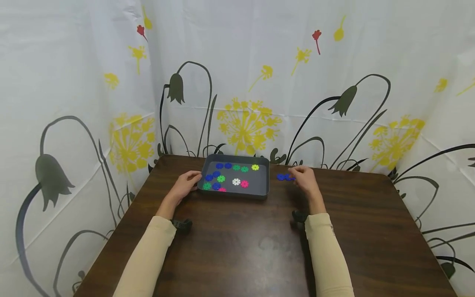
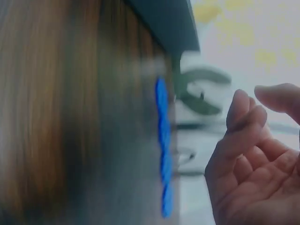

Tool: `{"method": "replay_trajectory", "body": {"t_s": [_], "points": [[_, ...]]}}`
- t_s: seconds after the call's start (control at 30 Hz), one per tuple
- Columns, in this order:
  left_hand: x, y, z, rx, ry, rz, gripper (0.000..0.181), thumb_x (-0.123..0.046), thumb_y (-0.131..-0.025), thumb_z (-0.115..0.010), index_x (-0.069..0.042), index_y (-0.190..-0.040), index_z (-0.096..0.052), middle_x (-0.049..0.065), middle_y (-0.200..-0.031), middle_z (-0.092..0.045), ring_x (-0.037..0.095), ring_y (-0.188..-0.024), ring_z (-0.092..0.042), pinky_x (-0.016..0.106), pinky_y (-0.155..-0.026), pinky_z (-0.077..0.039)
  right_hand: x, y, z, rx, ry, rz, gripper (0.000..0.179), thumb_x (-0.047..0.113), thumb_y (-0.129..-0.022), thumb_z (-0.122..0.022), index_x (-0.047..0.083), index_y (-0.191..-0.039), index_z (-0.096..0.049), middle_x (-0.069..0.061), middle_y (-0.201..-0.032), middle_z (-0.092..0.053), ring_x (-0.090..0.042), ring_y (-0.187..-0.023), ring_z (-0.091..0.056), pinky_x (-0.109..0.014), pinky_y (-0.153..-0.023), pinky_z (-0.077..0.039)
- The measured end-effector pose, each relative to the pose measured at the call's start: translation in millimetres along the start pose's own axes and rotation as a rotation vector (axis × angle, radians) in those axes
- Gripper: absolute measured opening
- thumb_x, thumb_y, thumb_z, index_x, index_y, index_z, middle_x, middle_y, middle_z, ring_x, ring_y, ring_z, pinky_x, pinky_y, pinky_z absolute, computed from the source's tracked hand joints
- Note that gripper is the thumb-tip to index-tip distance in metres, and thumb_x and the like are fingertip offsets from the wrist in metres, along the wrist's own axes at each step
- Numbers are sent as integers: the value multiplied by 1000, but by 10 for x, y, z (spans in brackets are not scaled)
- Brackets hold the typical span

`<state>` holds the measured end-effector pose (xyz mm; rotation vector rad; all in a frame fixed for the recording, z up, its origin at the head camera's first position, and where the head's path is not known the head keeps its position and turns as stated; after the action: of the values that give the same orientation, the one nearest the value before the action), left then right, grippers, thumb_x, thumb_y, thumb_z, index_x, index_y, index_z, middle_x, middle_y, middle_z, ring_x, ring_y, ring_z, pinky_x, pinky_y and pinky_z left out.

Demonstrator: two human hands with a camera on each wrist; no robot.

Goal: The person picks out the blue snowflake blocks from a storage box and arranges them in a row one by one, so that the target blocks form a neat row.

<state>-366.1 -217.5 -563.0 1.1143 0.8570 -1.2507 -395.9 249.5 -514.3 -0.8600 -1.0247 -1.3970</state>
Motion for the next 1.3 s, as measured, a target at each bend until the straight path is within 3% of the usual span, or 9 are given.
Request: {"method": "replay_trajectory", "body": {"t_s": [0.17, 0.4, 0.5, 0.67, 0.8, 0.93, 1.1, 1.3], "points": [[-25, 18, 1, 8, 10, -4, 50, -34, -115, -54, -5, -156, -53, 21, -158, -52, 38, -146, -53, 54, -119, -49, 318, 13, -423, 94, 96, 127, 38, 25, -108, -68, -10, -122, -71, -8, -94, -72, -10, -65, -58, -24, -62, -53], [-38, -1, -14, 8, 12, -7, 51, -35, -115, -55, -5, -156, -53, 20, -158, -53, 37, -145, -53, 53, -118, -50, 596, 19, -1079, 235, 178, 255, 26, 14, -107, -68, -7, -121, -72, -33, -108, -72, -17, -60, -59, -29, -60, -53], [-42, -26, -9, 3, 20, -7, 49, -35, -115, -56, -6, -155, -54, 19, -157, -54, 36, -144, -55, 53, -118, -50, 667, -16, -1341, 302, 185, 279, 30, 13, -106, -69, -9, -127, -70, -32, -114, -74, -29, -68, -67, -35, -62, -59], [-38, -37, 9, -5, 11, -11, 49, -36, -114, -56, -8, -154, -54, 18, -157, -55, 35, -143, -55, 53, -117, -51, 718, -53, -1723, 355, 215, 284, 31, 13, -104, -71, -7, -128, -71, -24, -113, -77, -42, -89, -73, -33, -66, -61], [4, 2, 7, -14, 9, 4, 48, -35, -114, -56, -8, -154, -55, 18, -156, -55, 35, -143, -55, 53, -117, -51, 674, -62, -2001, 365, 251, 263, 25, 15, -103, -72, -2, -122, -74, -19, -108, -78, -29, -78, -70, -30, -64, -57], [23, 20, -6, -25, 7, 4, 47, -33, -114, -56, -7, -153, -56, 19, -153, -58, 35, -141, -57, 53, -116, -52, 653, -76, -2218, 359, 318, 286, 22, 16, -102, -73, 1, -118, -76, -16, -108, -78, -21, -85, -70, -34, -72, -59], [-10, 9, -37, -25, 3, -20, 48, -35, -114, -57, -7, -152, -57, 19, -152, -58, 35, -139, -58, 52, -114, -53, 652, -77, -2334, 327, 358, 270, 20, 17, -99, -76, 3, -114, -78, -12, -105, -78, -24, -94, -72, -41, -82, -60], [-4, 18, 9, -38, 17, -11, 44, -32, -114, -58, -8, -151, -59, 18, -150, -60, 34, -139, -58, 53, -114, -53, 664, -83, -2446, 333, 434, 257, 23, 25, -98, -80, 9, -114, -78, -5, -97, -75, -18, -84, -67, -36, -75, -55]]}}
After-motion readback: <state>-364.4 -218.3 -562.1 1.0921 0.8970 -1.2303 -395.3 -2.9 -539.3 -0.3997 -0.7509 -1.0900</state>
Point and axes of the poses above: each hand's wrist, its own y-axis away from the middle knuckle, its own z-axis out of the back of the hand, x = y × z, the point moved 7 cm from there along -y, towards the middle knuckle
